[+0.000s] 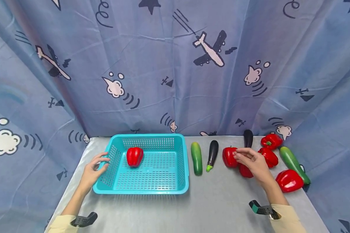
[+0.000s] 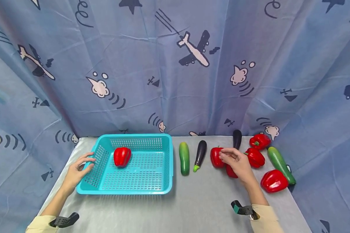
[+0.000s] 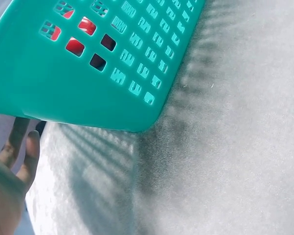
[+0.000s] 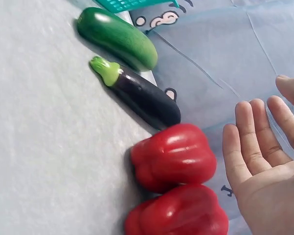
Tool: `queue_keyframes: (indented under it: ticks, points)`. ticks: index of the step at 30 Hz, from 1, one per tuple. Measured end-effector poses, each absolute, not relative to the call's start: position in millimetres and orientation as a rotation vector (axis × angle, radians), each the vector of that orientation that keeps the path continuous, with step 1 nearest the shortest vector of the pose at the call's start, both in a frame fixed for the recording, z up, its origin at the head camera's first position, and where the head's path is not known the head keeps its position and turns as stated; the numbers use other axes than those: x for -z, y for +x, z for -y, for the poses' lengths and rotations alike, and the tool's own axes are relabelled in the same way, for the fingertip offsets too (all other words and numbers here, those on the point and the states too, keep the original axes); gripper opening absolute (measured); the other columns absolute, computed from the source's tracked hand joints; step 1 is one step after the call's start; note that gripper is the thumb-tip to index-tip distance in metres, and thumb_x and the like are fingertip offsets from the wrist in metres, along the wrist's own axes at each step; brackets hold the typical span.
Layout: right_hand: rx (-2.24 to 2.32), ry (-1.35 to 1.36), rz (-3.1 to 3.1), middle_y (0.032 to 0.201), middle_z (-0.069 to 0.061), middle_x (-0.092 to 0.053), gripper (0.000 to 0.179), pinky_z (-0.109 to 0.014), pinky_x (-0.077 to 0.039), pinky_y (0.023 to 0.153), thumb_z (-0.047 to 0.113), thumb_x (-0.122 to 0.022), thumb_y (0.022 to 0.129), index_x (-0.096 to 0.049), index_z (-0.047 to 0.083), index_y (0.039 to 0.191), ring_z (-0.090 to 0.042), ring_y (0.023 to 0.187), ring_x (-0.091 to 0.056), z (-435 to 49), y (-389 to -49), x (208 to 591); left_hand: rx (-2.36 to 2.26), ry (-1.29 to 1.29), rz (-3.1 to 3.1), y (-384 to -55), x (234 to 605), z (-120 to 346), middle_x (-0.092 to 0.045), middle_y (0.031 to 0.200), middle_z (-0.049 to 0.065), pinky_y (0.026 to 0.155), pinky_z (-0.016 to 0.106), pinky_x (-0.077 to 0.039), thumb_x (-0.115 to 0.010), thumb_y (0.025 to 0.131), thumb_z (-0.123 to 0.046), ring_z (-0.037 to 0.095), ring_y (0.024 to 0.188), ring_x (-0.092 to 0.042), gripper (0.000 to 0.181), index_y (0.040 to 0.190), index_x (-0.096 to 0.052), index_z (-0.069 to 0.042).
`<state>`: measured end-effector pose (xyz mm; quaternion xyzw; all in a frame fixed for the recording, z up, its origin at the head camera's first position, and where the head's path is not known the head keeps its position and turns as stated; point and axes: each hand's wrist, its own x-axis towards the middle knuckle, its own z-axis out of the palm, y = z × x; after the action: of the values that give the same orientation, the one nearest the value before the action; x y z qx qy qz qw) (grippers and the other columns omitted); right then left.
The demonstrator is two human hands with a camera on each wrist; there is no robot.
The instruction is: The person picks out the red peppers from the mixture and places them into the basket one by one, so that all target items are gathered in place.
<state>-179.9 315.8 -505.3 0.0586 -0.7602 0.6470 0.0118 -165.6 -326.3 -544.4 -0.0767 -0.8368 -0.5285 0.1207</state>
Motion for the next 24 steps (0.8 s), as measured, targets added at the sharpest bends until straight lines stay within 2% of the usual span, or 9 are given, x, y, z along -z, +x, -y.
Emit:
queue_keyframes:
  ticks: [7, 11, 13, 17, 20, 24]
  points:
    - [-1.908, 0.186, 2.38, 0.12, -0.015, -0.066, 0.043, -0.02, -0.05, 0.088, 0.01, -0.07, 0.098, -0.055, -0.01, 0.132, -0.011, 0.106, -0.065, -321.3, -184.4, 509.1, 1.582, -0.259, 2.395, -166.9, 547.6, 327.7, -0.051, 0.144, 0.021, 0.095, 0.014, -0.04, -0.069, 0.095, 0.003, 0.022, 0.133, -0.047, 0.022, 0.117, -0.068, 0.006]
    - [-1.733, 0.226, 2.448, 0.13, -0.02, -0.058, 0.048, -0.016, -0.047, 0.09, 0.011, -0.074, 0.095, -0.056, -0.004, 0.136, -0.021, 0.118, -0.057, -323.5, -188.8, 513.4, 1.601, -0.27, 2.38, -167.0, 548.2, 327.9, -0.05, 0.144, 0.021, 0.095, 0.015, -0.041, -0.069, 0.095, 0.004, 0.02, 0.133, -0.046, 0.022, 0.117, -0.068, 0.007]
    - [-1.63, 0.239, 2.512, 0.137, -0.021, -0.054, 0.053, -0.02, -0.048, 0.093, 0.012, -0.077, 0.093, -0.054, 0.0, 0.14, -0.03, 0.125, -0.05, -325.5, -192.3, 515.5, 1.605, -0.271, 2.378, -166.6, 547.9, 327.9, -0.05, 0.145, 0.021, 0.095, 0.015, -0.041, -0.069, 0.095, 0.003, 0.019, 0.133, -0.046, 0.022, 0.117, -0.068, 0.006]
    - [-1.49, 0.247, 2.649, 0.147, -0.021, -0.044, 0.067, -0.046, -0.045, 0.102, 0.018, -0.082, 0.089, -0.049, 0.005, 0.145, -0.045, 0.133, -0.04, -328.6, -201.4, 518.5, 1.596, -0.264, 2.386, -165.8, 548.4, 328.0, -0.05, 0.145, 0.02, 0.094, 0.015, -0.041, -0.069, 0.095, 0.003, 0.017, 0.133, -0.046, 0.022, 0.117, -0.068, 0.006]
    - [-1.444, 0.24, 2.717, 0.151, -0.024, -0.038, 0.074, -0.063, -0.039, 0.102, 0.023, -0.084, 0.087, -0.046, 0.005, 0.147, -0.051, 0.135, -0.036, -330.4, -208.9, 521.3, 1.591, -0.251, 2.388, -165.3, 547.7, 327.3, -0.05, 0.145, 0.021, 0.093, 0.015, -0.042, -0.068, 0.095, 0.004, 0.016, 0.132, -0.046, 0.022, 0.117, -0.068, 0.007]
    - [-1.419, 0.21, 2.768, 0.15, -0.027, -0.039, 0.078, -0.067, -0.036, 0.103, 0.03, -0.085, 0.086, -0.045, 0.005, 0.148, -0.052, 0.136, -0.036, -333.1, -217.0, 524.0, 1.583, -0.25, 2.387, -162.8, 540.2, 322.4, -0.05, 0.143, 0.024, 0.094, 0.014, -0.041, -0.067, 0.095, 0.006, 0.017, 0.132, -0.046, 0.021, 0.116, -0.067, 0.009]
